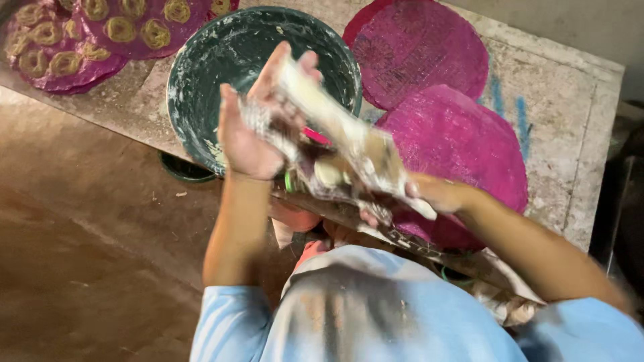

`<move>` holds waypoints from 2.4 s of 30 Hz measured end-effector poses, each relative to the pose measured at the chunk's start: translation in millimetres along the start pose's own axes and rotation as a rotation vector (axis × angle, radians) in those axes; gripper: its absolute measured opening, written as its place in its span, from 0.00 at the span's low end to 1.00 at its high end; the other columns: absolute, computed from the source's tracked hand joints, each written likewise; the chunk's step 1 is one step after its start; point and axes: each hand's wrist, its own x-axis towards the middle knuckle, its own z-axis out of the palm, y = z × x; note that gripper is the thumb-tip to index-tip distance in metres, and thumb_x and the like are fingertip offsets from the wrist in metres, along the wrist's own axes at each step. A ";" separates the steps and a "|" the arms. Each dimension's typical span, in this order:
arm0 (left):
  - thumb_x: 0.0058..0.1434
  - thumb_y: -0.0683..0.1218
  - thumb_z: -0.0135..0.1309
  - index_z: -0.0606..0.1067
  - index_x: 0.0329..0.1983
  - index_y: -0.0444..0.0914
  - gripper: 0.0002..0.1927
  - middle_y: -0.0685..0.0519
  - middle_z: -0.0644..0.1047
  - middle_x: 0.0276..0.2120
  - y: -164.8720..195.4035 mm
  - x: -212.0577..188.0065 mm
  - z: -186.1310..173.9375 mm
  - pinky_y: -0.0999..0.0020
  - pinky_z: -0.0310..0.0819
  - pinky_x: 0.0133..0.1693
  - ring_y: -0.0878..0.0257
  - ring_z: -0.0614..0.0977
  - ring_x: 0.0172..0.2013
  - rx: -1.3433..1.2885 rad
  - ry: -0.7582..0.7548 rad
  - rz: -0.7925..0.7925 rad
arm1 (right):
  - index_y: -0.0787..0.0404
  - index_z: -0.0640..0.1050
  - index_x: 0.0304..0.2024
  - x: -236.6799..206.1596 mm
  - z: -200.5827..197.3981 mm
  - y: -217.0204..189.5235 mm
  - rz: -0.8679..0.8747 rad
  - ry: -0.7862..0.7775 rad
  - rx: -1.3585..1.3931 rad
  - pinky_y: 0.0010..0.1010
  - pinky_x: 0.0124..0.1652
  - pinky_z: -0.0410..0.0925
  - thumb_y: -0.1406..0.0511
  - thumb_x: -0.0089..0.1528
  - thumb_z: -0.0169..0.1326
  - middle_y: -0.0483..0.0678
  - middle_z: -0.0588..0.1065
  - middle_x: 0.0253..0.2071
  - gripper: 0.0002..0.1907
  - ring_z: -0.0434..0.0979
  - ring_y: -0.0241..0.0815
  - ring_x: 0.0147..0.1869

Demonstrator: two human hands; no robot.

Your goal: The person loads dough into a manual noodle press and extrudes small circular noodle portions onto a pink mat. They repeatedly scoop dough from a green bowl, press it through the tool, and arrange the formed noodles on the mat.

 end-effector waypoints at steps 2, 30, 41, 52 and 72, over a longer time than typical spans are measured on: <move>0.65 0.72 0.50 0.66 0.71 0.41 0.42 0.33 0.63 0.73 -23.4 -0.8 13.3 0.49 0.59 0.70 0.43 0.66 0.70 -0.016 -0.175 -0.039 | 0.69 0.58 0.73 -27.2 6.3 10.0 0.121 -0.037 0.175 0.43 0.72 0.53 0.30 0.57 0.48 0.59 0.65 0.69 0.60 0.63 0.50 0.73; 0.57 0.51 0.55 0.71 0.57 0.43 0.23 0.51 0.75 0.44 -243.5 76.8 -52.5 0.51 0.71 0.60 0.54 0.77 0.50 -0.594 -0.076 -0.186 | 0.62 0.76 0.60 -191.6 -21.7 68.6 0.819 0.687 0.132 0.35 0.33 0.75 0.33 0.59 0.31 0.54 0.82 0.43 0.48 0.82 0.44 0.38; 0.60 0.52 0.51 0.69 0.48 0.42 0.16 0.51 0.74 0.41 -248.3 96.5 -49.3 0.55 0.68 0.58 0.56 0.76 0.48 -0.568 -0.129 -0.136 | 0.67 0.77 0.55 -173.5 -12.4 24.0 0.552 0.707 -0.016 0.37 0.50 0.72 0.40 0.66 0.32 0.55 0.82 0.46 0.42 0.80 0.45 0.47; 0.62 0.54 0.47 0.69 0.50 0.42 0.17 0.53 0.74 0.42 -255.0 93.9 -31.6 0.54 0.65 0.66 0.56 0.77 0.49 -0.530 -0.128 -0.113 | 0.66 0.79 0.48 -193.6 -14.8 25.6 0.568 0.748 -0.153 0.39 0.44 0.75 0.40 0.66 0.33 0.57 0.83 0.38 0.39 0.83 0.48 0.42; 0.72 0.57 0.38 0.54 0.78 0.47 0.32 0.44 0.81 0.40 -206.6 -31.5 -54.5 0.62 0.76 0.36 0.58 0.81 0.32 1.674 -0.259 -0.441 | 0.72 0.74 0.60 -199.6 -47.5 84.1 0.079 0.740 0.145 0.40 0.53 0.72 0.41 0.66 0.46 0.59 0.79 0.49 0.41 0.80 0.48 0.52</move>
